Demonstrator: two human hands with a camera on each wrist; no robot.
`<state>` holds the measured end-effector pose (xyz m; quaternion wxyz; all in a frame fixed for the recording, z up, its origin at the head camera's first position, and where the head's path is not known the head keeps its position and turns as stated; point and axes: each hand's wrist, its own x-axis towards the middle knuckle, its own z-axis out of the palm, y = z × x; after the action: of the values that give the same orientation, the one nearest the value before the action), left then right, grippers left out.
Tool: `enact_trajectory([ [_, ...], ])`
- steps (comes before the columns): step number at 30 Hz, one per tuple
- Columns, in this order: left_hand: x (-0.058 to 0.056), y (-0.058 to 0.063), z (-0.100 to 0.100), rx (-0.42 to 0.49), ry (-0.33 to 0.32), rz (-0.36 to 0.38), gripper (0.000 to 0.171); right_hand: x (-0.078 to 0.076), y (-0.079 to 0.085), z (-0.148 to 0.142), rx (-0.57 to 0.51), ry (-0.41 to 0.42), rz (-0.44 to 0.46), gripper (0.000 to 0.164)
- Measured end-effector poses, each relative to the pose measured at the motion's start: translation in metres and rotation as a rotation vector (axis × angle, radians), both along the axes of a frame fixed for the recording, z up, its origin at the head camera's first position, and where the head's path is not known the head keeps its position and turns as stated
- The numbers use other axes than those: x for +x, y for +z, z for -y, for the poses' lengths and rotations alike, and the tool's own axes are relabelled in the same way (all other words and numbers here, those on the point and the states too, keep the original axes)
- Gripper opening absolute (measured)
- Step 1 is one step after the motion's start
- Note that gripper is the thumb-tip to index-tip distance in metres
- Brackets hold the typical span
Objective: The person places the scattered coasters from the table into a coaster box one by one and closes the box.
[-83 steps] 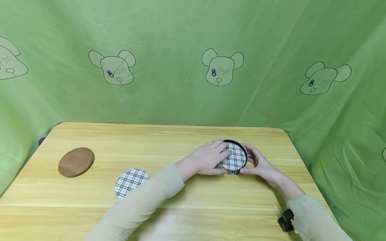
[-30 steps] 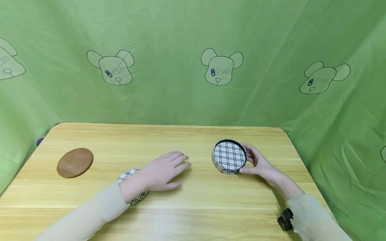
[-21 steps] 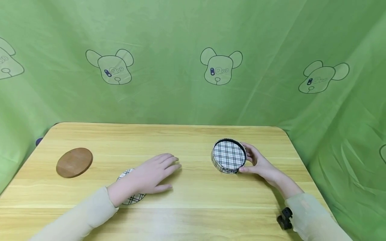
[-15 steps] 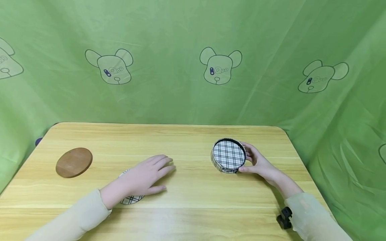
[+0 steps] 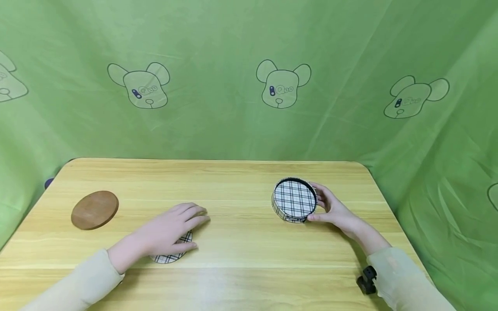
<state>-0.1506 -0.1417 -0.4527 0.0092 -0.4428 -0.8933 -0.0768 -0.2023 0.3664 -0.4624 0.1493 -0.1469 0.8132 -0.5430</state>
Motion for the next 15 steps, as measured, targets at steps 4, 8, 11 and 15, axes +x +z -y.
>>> enact_trajectory([
  [4,0.001,-0.002,0.013,0.050,0.014,0.032,0.075,0.000,0.001,0.000,0.001,0.002,0.006,0.102],
  [8,0.002,-0.003,0.024,0.088,0.029,0.049,0.076,0.000,0.001,0.000,0.005,0.001,0.004,0.102],
  [11,0.004,-0.003,0.031,0.116,0.040,0.053,0.078,0.000,0.001,0.000,0.003,0.000,-0.001,0.102],
  [15,0.006,-0.004,0.041,0.139,0.051,0.052,0.082,0.000,0.000,0.000,-0.007,-0.003,-0.008,0.101],
])
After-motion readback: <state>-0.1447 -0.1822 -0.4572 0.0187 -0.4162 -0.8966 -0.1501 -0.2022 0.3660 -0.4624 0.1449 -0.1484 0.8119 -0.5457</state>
